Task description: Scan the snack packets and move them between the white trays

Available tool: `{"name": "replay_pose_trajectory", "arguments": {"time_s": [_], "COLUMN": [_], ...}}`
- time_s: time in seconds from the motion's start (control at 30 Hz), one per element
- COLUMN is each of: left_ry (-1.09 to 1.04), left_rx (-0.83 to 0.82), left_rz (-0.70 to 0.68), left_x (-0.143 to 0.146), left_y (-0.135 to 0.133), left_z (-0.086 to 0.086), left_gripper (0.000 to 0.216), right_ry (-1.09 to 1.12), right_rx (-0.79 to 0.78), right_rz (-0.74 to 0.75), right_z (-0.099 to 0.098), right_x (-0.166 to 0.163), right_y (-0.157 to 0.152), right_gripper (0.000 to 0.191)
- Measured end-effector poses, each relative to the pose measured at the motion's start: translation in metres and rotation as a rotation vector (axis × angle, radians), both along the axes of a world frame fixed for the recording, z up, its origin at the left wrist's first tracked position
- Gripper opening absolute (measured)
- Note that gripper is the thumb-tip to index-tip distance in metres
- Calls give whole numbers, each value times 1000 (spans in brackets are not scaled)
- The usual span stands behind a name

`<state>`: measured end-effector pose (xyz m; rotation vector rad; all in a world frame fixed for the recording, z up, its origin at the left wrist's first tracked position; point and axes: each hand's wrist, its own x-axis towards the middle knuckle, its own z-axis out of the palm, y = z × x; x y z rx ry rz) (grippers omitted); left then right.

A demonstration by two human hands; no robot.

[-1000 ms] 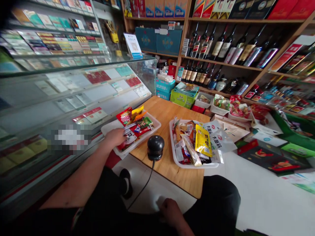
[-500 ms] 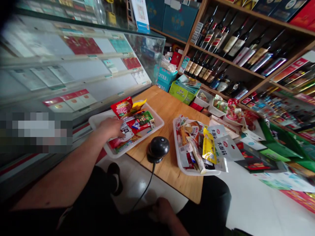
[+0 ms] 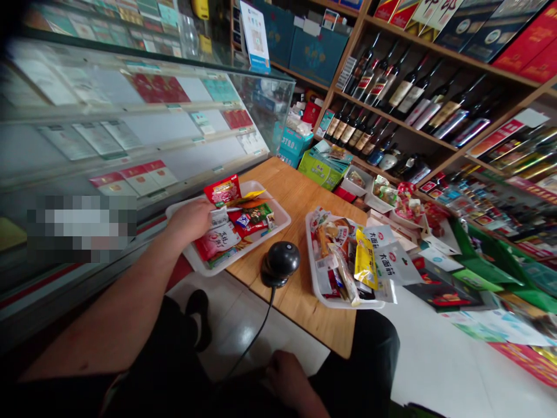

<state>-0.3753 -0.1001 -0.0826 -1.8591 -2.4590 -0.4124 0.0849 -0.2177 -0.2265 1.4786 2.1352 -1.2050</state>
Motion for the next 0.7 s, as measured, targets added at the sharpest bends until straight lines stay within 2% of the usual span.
{"name": "replay_pose_trajectory", "arguments": {"time_s": [0.1,0.2,0.33,0.43,0.5,0.6,0.7], "left_ry": [-83,-232,-601,-992,-1264,-1657,-1912], "left_rx": [175,352,491,528,573,657,689], "left_rz": [-89,-102,-55,-104,-154,-240,-333], "left_x": [-9,-12,-3,14,30,55,75], "left_y": [-4,-10,-17,-18,-15,-9,-4], "left_z": [-1,3,12,15,16,21,25], "left_gripper": [32,32,33,35,35,37,42], "right_ry": [83,199,351,484,565,606,587], "right_rx": [-32,-70,-74,76,182,360,524], "right_rz": [-11,-34,-13,-37,-84,-139,-182], "right_z": [32,75,140,183,204,225,234], "right_x": [-8,-23,-50,-74,-90,-118,-146], "right_y": [-2,0,18,45,67,99,121], "right_gripper": [23,24,19,15,16,18,25]}}
